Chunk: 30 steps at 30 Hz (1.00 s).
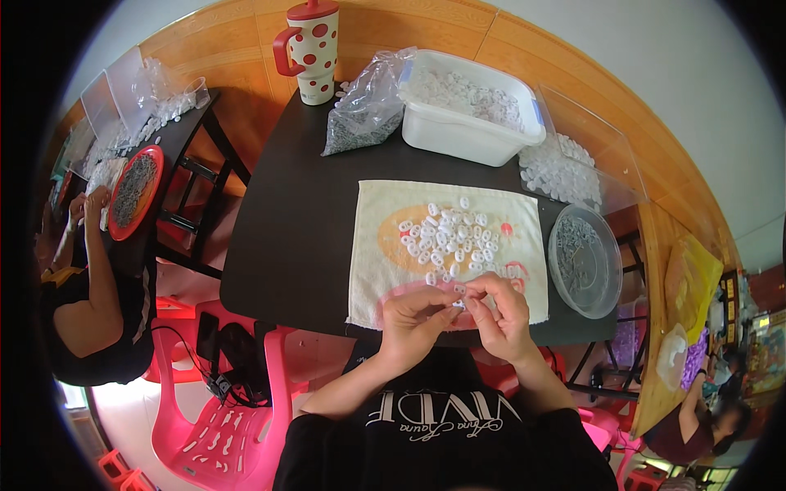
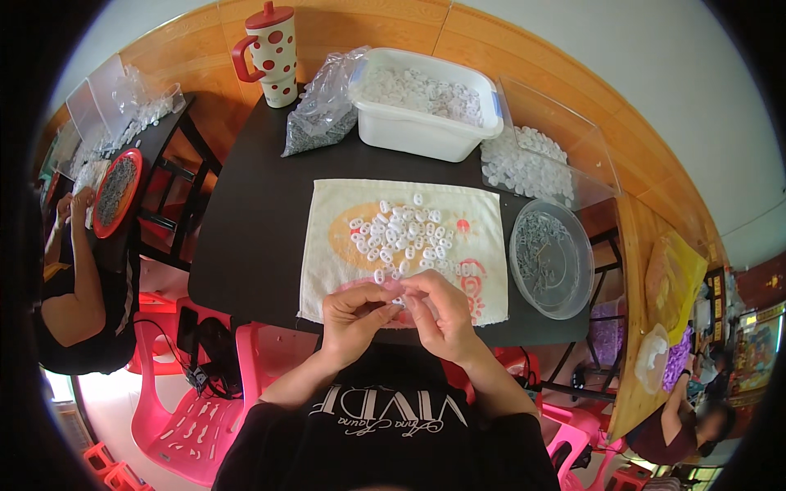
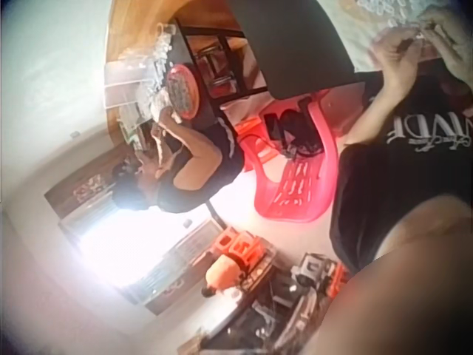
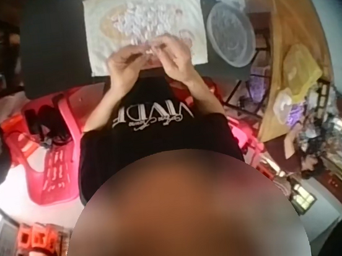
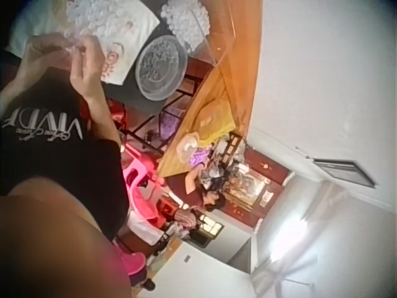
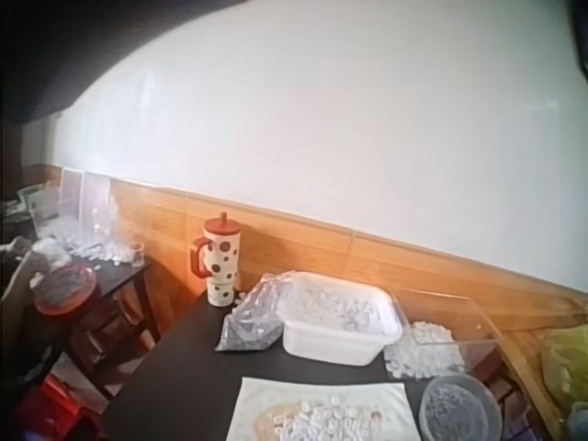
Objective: Assembling small white plastic rings by manually inserting tiny metal pins into them on a workbench.
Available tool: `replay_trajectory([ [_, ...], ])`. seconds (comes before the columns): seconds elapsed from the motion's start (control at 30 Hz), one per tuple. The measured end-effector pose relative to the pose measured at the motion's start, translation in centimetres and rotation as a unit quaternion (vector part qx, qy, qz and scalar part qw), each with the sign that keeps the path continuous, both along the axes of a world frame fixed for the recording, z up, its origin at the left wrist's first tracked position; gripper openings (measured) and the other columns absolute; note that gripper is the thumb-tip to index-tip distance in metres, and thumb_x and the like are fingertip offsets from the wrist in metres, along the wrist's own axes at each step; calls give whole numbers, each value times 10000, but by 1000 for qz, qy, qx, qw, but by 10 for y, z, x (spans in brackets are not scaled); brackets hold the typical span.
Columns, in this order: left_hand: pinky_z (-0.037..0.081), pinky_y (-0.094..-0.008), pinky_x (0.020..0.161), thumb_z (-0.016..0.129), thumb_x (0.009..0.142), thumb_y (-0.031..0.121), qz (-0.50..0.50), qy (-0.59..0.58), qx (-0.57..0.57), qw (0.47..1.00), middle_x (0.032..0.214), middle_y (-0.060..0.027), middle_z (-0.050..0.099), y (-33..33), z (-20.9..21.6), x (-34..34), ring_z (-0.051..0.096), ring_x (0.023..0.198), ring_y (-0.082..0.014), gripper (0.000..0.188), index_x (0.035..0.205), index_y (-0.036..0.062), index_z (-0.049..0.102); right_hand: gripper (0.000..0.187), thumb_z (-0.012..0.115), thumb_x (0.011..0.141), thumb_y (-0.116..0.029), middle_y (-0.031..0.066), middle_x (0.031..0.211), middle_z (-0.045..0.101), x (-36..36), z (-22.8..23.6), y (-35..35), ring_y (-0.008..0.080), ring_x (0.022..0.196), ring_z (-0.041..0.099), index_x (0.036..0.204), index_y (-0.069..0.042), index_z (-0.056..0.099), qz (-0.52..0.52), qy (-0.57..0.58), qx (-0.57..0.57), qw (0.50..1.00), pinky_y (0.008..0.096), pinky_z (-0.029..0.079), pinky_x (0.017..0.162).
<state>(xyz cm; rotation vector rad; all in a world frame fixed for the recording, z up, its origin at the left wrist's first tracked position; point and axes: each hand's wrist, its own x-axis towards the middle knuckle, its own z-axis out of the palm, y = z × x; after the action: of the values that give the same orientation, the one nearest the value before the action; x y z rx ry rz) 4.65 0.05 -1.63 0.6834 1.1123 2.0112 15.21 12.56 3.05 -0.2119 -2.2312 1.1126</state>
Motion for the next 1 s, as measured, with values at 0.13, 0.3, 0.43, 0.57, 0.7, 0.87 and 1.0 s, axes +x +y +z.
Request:
replay_trajectory([
  [0.13,577,-252,781,609,838,-183,2,-4,10,1000,969,-85,683,-1,-2,2,659,885,-120,212,1001,-71,686,245,559,845,130,121,896,638,-2,-2,0,216,761,643,1061,25,605,21,13,21,999,288,497,671],
  [0.3,559,-234,759,620,837,-179,13,-18,14,1000,956,-77,678,-2,0,4,656,869,-113,215,1000,-57,692,227,574,849,119,122,920,656,-4,-2,-2,220,751,639,1053,24,607,28,26,36,999,288,491,662],
  [0.43,541,-233,728,626,852,-151,44,-55,18,997,922,-74,675,-2,1,-3,656,823,-120,223,1036,-44,693,191,612,845,111,106,855,618,5,-10,20,166,707,586,1027,49,611,-41,4,-45,998,267,459,637],
  [0.57,537,-246,719,620,866,-129,95,-12,11,995,907,-80,684,-7,-8,-21,666,792,-140,231,1068,-39,689,169,603,863,100,118,853,598,6,-4,43,180,724,590,1003,17,649,-102,-62,93,988,261,453,652],
  [0.7,550,-266,720,624,868,-118,88,-56,24,994,913,-97,701,-6,-16,-22,679,779,-159,235,1083,-40,681,251,659,741,68,97,857,554,-17,-7,33,265,783,580,972,-26,692,-33,-137,248,958,342,475,682],
  [0.87,555,-267,724,635,874,-104,67,-64,13,996,918,-101,707,-7,-16,-21,686,787,-163,210,1071,-45,675,314,654,688,49,75,920,534,-22,-12,38,268,858,569,984,-46,701,-27,-199,316,927,384,483,710],
  [1.0,552,-258,728,640,871,-110,50,-53,-1,997,922,-100,706,-6,-14,-20,688,801,-156,192,1048,-45,674,298,672,727,57,91,873,573,-12,-28,45,267,812,594,1012,-29,695,-33,-133,242,960,335,482,690],
])
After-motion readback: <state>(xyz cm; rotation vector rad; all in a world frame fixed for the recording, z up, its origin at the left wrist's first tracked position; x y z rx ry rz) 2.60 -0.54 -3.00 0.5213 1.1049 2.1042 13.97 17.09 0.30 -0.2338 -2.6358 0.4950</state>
